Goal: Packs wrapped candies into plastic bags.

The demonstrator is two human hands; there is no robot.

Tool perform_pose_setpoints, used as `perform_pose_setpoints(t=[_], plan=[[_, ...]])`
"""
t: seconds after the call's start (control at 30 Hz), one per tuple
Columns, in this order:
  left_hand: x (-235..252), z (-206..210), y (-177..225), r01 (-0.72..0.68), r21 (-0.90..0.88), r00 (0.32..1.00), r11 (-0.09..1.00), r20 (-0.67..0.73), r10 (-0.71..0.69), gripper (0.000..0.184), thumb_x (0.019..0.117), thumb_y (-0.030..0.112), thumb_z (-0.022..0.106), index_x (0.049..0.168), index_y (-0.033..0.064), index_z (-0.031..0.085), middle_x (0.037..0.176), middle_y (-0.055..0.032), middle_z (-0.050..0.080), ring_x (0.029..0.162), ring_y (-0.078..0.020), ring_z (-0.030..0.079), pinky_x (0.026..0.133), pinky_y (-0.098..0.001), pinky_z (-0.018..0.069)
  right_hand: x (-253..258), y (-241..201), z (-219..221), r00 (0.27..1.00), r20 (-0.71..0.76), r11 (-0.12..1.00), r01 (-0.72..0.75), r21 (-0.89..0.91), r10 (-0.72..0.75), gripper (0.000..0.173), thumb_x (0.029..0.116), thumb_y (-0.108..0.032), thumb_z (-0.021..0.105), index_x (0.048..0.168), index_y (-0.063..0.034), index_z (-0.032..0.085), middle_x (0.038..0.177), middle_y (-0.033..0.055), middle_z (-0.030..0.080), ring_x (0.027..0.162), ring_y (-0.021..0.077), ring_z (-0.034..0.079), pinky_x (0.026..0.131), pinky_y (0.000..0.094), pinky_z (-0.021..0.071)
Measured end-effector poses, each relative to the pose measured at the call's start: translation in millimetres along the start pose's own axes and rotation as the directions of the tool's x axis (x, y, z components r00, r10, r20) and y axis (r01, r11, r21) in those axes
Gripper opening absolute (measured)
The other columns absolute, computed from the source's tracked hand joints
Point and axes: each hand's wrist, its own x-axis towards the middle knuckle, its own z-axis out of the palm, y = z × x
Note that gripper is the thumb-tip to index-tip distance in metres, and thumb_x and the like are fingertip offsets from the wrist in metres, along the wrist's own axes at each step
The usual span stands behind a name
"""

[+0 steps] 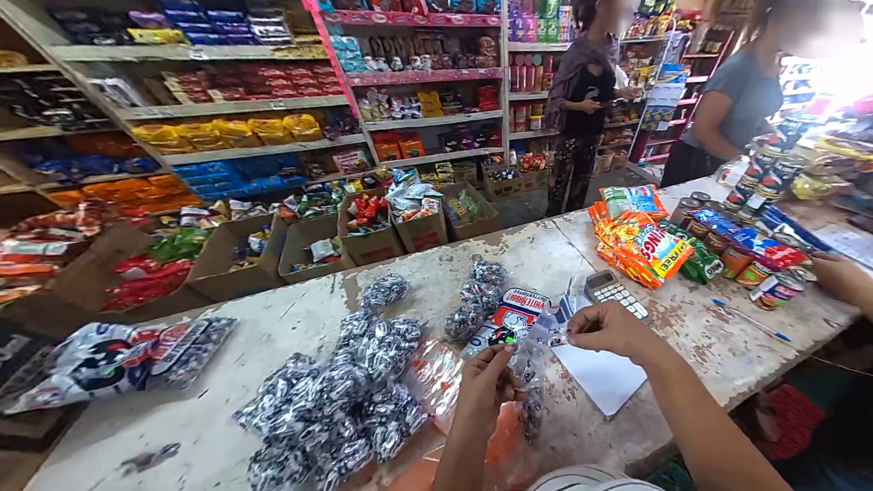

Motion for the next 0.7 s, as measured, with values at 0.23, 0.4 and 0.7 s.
perform_pose_setpoints(t=[0.23, 0.4, 0.7], plan=[[1.5, 3.4, -6.4, 0.014, -0.012, 0.999, 1.0, 0.048, -0.013, 0.019, 0.1047, 0.012, 0.055, 0.109, -0.0015, 0.069, 0.055, -0.0035, 0.056, 0.043, -0.0114, 0.056, 0.047, -0.0307, 0.0568, -8.4, -29.4, 20.8, 0.947, 0.083, 0.915, 0.322, -0.245, -0.311, 0.007, 0.0831, -0.022, 0.08, 0.083, -0.0168, 0.076, 0.102, -0.0042, 0.072, 0.082, 0.0048, 0.068, 0.068, 0.0243, 0.0596], [2.8, 2.2, -7.7, 0.01, -0.034, 0.999, 0.999, 0.053, -0.009, 0.019, 0.1045, 0.012, 0.056, 0.108, -0.0023, 0.069, 0.056, -0.0045, 0.057, 0.044, -0.0118, 0.057, 0.047, -0.031, 0.0569, -4.6, -49.3, 35.8, 0.915, 0.188, 0.793, 0.404, -0.456, -0.358, 0.006, 0.0841, -0.023, 0.077, 0.082, -0.0174, 0.076, 0.099, -0.0046, 0.072, 0.083, 0.0048, 0.066, 0.072, 0.0258, 0.0568], [2.2, 5.1, -8.3, 0.021, -0.035, 0.998, 0.999, 0.061, -0.019, 0.02, 0.1043, 0.012, 0.057, 0.112, -0.0025, 0.069, 0.057, -0.0056, 0.057, 0.044, -0.0125, 0.057, 0.046, -0.0317, 0.0569, -0.7, -59.0, 36.9, 0.905, 0.343, 0.711, 0.415, -0.568, -0.254, 0.002, 0.0842, -0.018, 0.076, 0.084, -0.0165, 0.076, 0.097, -0.0023, 0.072, 0.088, 0.0119, 0.068, 0.08, 0.0353, 0.0579]])
